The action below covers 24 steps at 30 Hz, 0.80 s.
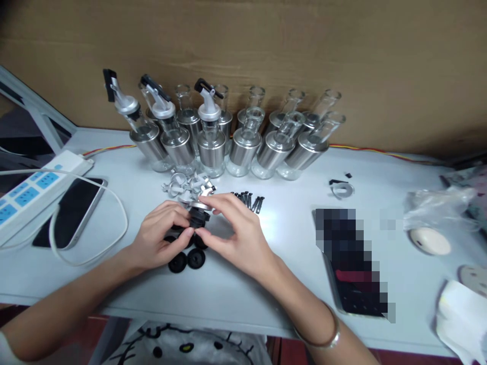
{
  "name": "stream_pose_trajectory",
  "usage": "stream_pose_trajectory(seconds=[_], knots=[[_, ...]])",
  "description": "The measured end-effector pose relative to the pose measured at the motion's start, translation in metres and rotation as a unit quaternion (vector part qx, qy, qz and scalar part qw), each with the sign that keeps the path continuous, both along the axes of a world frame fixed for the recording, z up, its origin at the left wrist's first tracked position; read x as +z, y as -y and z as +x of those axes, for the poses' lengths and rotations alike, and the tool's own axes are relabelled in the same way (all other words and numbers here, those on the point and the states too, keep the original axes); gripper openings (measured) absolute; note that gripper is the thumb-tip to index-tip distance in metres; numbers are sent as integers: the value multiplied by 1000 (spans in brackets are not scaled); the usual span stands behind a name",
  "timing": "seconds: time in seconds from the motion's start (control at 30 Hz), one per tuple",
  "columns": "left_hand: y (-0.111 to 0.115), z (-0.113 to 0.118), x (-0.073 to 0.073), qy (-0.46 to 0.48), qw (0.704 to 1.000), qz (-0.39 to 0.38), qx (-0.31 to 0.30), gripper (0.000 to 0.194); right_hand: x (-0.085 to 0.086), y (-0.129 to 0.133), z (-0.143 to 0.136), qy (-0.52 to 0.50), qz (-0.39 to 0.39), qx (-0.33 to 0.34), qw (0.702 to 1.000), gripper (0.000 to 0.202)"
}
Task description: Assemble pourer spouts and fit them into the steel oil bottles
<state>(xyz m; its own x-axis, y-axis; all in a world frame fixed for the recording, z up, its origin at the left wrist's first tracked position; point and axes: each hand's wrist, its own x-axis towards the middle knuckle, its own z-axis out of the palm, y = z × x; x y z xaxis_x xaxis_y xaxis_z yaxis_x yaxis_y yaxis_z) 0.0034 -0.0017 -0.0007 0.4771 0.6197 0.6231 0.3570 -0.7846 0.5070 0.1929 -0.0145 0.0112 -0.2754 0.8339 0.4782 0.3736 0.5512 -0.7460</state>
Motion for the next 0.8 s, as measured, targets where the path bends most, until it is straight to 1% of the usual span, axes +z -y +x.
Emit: stream_pose_trajectory(seconds=[0.07, 0.1, 0.2, 0.3, 0.4, 0.63, 0.8], knots=[[-1, 0, 0, 2, 1000, -13, 5, 10, 1, 1, 1, 5, 4, -3, 1000, 41], [-1, -1, 0, 7, 1000, -25, 7, 15, 2, 1, 1, 8, 4, -4, 1000, 41], [-1, -2, 0, 7, 998, -64, 13, 36, 4, 2, 2, 14, -5, -4, 1000, 41], [-1, -2, 0, -17, 996, -84, 2, 46, 6, 1, 3, 15, -12, 0, 1000, 41], [0, -2, 1, -21, 996, -81, -11, 47, 8, 1, 3, 16, -13, 5, 1000, 40], [0, -2, 2, -28, 997, -76, -14, 50, 10, 1, 3, 19, -7, 19, 1000, 38], [-2, -4, 3, -27, 997, -70, -25, 48, 11, 1, 2, 22, 1, 20, 1000, 36]])
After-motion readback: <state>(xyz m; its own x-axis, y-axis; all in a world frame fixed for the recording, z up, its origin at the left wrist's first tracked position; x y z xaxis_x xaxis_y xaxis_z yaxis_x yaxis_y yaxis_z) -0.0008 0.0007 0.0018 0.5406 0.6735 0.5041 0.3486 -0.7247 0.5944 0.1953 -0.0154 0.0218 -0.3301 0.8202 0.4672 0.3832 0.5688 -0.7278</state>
